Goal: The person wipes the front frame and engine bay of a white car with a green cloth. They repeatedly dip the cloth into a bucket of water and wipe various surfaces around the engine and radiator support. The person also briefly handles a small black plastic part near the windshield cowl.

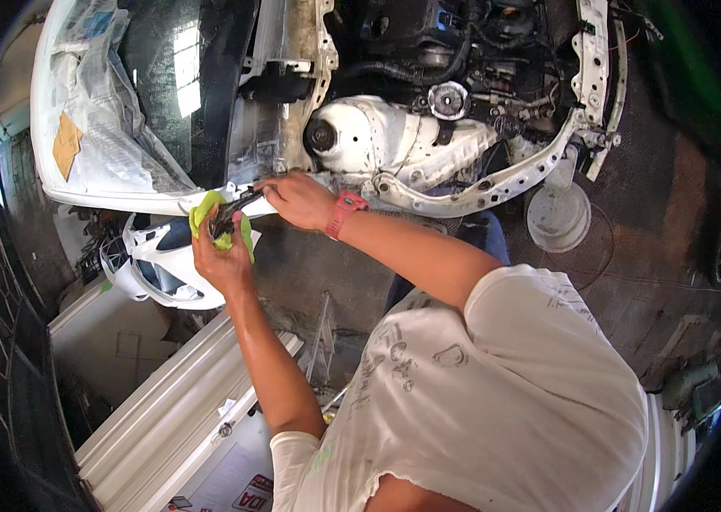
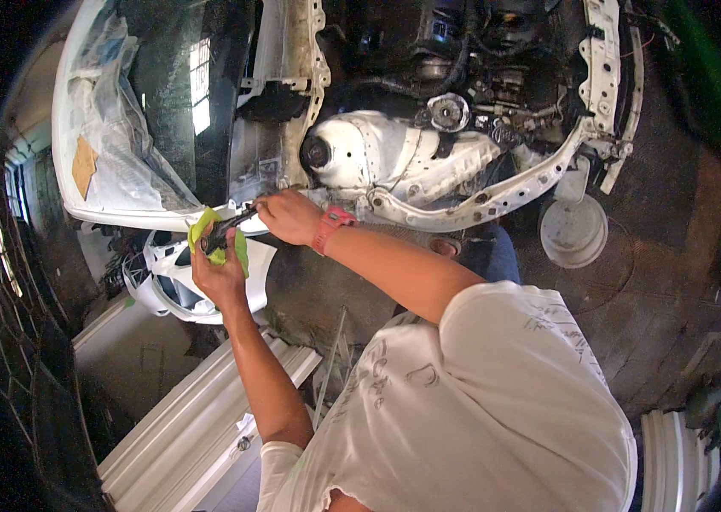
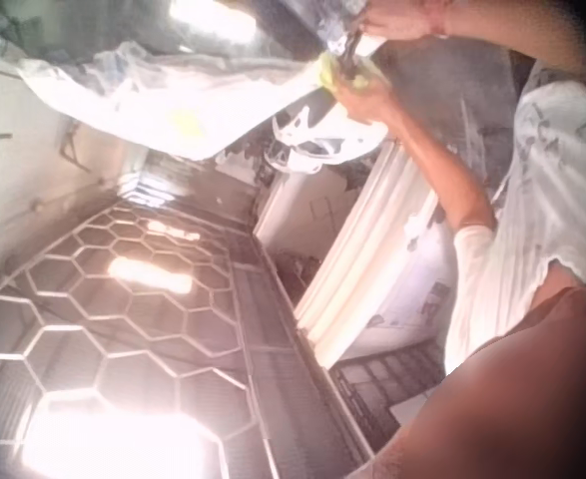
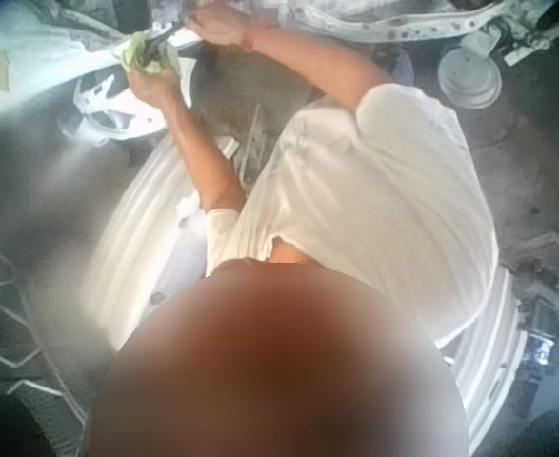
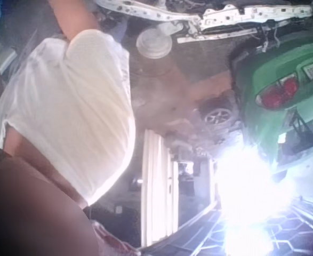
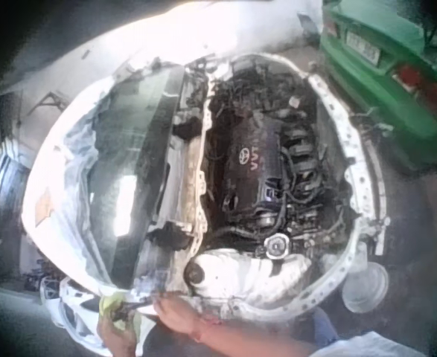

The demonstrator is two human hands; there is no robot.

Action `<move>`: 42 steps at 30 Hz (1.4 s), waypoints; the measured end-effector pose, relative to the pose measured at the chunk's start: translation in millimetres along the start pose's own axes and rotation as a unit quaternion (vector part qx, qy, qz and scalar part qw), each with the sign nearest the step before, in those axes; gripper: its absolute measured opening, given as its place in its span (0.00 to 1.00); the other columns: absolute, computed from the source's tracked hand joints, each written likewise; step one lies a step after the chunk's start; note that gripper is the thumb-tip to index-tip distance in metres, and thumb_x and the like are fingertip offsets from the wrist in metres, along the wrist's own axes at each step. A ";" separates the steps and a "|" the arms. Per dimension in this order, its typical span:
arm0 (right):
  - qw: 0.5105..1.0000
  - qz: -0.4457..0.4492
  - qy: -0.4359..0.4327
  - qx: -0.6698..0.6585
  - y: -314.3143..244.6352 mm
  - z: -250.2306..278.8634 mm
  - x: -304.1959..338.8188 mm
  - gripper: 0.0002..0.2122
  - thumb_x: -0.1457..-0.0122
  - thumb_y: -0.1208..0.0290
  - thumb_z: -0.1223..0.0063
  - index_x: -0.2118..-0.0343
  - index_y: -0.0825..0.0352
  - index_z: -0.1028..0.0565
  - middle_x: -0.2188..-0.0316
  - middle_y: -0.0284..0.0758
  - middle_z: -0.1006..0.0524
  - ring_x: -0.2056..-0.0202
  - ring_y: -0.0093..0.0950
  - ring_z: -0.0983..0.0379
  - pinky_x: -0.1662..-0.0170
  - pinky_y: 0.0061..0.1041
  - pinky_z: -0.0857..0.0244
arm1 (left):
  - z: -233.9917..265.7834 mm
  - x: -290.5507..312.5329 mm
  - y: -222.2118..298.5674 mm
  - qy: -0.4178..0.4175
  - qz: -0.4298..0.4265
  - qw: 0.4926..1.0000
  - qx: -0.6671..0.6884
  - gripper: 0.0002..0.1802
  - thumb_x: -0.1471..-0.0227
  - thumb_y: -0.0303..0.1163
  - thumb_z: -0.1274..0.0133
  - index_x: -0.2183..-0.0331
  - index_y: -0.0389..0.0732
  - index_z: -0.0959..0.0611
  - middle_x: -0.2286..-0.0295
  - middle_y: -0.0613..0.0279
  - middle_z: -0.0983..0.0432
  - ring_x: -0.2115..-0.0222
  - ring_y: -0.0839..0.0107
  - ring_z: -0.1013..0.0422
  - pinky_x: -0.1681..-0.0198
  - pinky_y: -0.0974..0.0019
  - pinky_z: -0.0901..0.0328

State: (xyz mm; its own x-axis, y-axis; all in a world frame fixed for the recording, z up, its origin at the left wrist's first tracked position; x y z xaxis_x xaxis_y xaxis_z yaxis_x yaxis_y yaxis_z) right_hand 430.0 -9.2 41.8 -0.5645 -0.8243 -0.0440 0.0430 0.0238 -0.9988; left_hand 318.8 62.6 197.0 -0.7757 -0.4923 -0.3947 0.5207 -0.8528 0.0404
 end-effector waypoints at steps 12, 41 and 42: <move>0.963 0.094 0.003 0.253 18.9 70.1 101.4 0.35 0.40 0.53 0.32 0.32 0.62 0.30 0.32 0.45 0.35 0.27 0.49 0.44 0.23 0.50 0.51 | -19.1 56.3 -18.9 -0.066 0.434 0.846 0.304 0.37 0.41 0.35 0.28 0.37 0.38 0.28 0.47 0.54 0.22 0.49 0.65 0.25 0.44 0.61 0.30; 0.990 -0.025 -0.123 0.060 -19.0 30.3 -88.6 0.21 0.35 0.54 0.47 0.51 0.68 0.21 0.56 0.53 0.16 0.51 0.54 0.19 0.44 0.50 0.28 | 38.6 6.5 34.7 -0.074 0.200 0.966 0.149 0.21 0.28 0.36 0.45 0.43 0.30 0.15 0.54 0.48 0.12 0.57 0.72 0.20 0.50 0.65 0.28; 0.991 -0.059 -0.099 0.067 -17.6 35.4 -87.0 0.21 0.35 0.55 0.46 0.50 0.68 0.21 0.56 0.53 0.16 0.50 0.54 0.19 0.44 0.50 0.28 | 38.2 6.1 35.3 -0.069 0.196 0.968 0.144 0.21 0.27 0.36 0.45 0.43 0.30 0.15 0.54 0.48 0.12 0.57 0.71 0.20 0.50 0.65 0.28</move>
State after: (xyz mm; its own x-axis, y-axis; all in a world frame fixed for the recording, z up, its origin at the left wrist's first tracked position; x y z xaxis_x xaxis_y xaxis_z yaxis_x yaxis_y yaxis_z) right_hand 507.6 42.0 64.0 -0.3989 -0.9124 0.0916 0.1028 -0.1438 -0.9843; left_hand 318.8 22.8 231.1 -0.5900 -0.7890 -0.1716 0.6784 -0.5996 0.4246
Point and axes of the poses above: each hand's wrist, its own x-axis away from the middle knuckle, its own z-axis out of the back of the hand, y = z × x, the point moved 4 cm from there along -x, towards the middle knuckle
